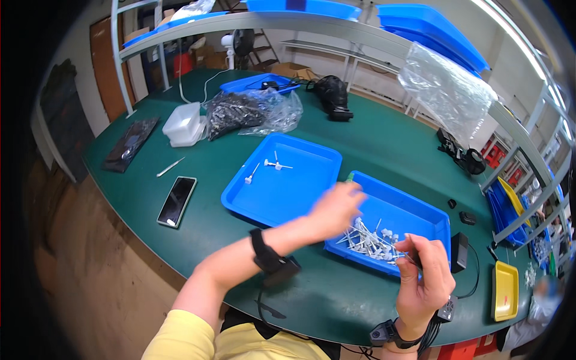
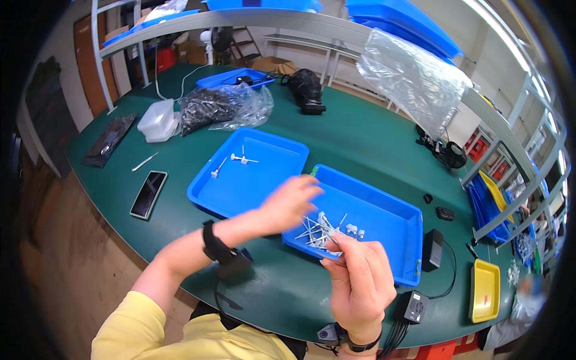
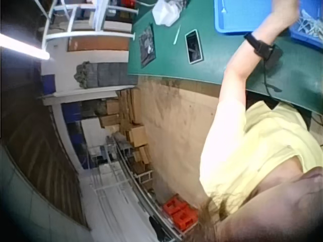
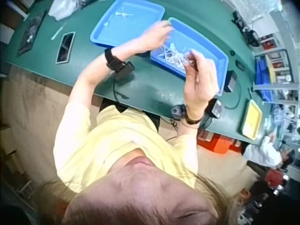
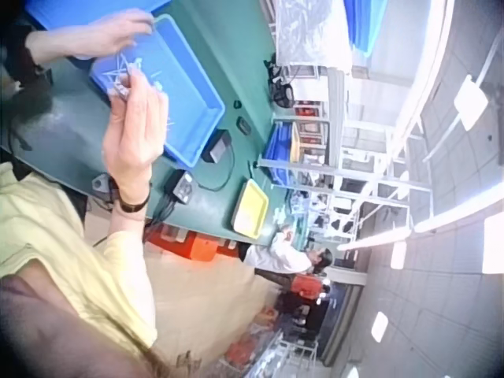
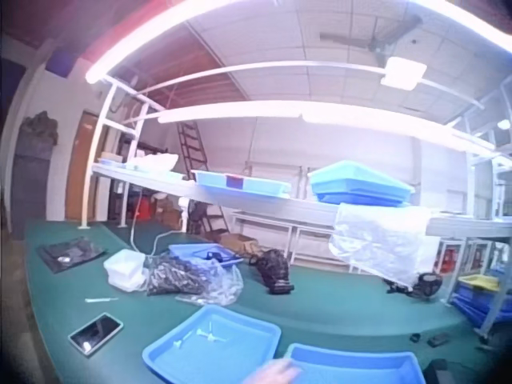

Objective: Manually assemble small white plastic components using tweezers and a plastic rod on a green workbench.

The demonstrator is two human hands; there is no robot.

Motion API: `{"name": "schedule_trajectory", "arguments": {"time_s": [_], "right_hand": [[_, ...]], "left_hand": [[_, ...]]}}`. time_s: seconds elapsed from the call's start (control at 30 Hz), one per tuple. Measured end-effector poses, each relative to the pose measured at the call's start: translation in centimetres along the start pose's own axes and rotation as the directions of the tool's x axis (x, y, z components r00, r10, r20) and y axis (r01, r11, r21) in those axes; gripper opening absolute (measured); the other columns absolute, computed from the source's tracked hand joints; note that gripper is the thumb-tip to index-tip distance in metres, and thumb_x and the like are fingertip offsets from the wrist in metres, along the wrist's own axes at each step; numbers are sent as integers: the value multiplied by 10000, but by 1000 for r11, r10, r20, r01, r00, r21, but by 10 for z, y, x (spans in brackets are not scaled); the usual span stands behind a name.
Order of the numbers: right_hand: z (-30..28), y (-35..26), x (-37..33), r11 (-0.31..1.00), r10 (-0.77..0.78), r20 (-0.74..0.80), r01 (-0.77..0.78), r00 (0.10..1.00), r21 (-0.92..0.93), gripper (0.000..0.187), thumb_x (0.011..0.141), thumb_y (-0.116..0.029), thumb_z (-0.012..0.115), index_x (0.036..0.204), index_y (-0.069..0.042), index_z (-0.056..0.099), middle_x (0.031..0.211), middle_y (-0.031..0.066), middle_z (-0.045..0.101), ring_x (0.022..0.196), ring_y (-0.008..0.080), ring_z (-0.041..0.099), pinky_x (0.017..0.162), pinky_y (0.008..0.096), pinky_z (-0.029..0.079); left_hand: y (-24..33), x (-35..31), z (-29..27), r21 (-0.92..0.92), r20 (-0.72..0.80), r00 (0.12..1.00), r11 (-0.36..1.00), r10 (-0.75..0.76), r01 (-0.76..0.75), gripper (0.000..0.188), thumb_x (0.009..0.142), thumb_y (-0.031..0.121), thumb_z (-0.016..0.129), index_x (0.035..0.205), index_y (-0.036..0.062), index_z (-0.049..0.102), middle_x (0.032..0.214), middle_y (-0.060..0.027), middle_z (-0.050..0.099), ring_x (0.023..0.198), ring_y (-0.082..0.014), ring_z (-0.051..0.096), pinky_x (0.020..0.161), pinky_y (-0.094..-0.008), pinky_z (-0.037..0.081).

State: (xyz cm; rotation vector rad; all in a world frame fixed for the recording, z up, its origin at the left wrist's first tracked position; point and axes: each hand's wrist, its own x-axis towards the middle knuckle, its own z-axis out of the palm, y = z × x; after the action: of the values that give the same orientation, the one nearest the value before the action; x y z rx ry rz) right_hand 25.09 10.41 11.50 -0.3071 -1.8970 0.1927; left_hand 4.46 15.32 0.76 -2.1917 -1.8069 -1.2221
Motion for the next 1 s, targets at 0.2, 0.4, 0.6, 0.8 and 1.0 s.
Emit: {"name": "schedule_trajectory", "arguments": {"time_s": [0.2,0.4,0.6,0.8,1.0], "right_hand": [[-19,6,-65,973,175,490,-75,854,-217,299,733,-24,698,1024,-30,632,699,51,567,590,209,570,491,327,444],[-16,2,-164,878,305,450,-65,839,-474,315,721,-55,700,1030,-46,644,691,68,566,571,246,557,487,353,435],[-12,2,-184,859,195,406,45,893,-511,339,727,-100,708,1053,-26,652,733,65,586,587,228,568,497,315,450],[-10,0,-190,906,81,449,122,890,-405,290,781,-26,664,1063,31,633,675,106,518,559,265,517,459,361,409],[-10,15,-187,927,161,421,10,893,-375,307,802,-53,682,1097,-1,618,714,111,536,600,281,536,495,366,430]], "left_hand": [[-125,-17,-60,602,-35,820,643,-571,473,429,784,114,677,1195,68,564,1121,-174,553,1067,-368,504,859,-491,462],[-163,-16,-45,601,80,798,668,-597,440,376,866,300,641,1163,73,596,1140,-184,554,1112,-356,489,859,-489,449],[-188,-14,-29,552,80,787,685,-611,476,286,859,212,638,1093,47,635,1171,-209,545,1106,-366,534,846,-471,505],[-189,-21,-25,375,-65,840,767,-539,521,215,764,4,629,979,3,627,979,-250,607,917,-399,624,818,-467,525],[-133,-28,-55,24,-159,941,952,-299,306,165,782,91,683,894,-8,614,923,-200,592,869,-385,600,761,-468,492]]}}
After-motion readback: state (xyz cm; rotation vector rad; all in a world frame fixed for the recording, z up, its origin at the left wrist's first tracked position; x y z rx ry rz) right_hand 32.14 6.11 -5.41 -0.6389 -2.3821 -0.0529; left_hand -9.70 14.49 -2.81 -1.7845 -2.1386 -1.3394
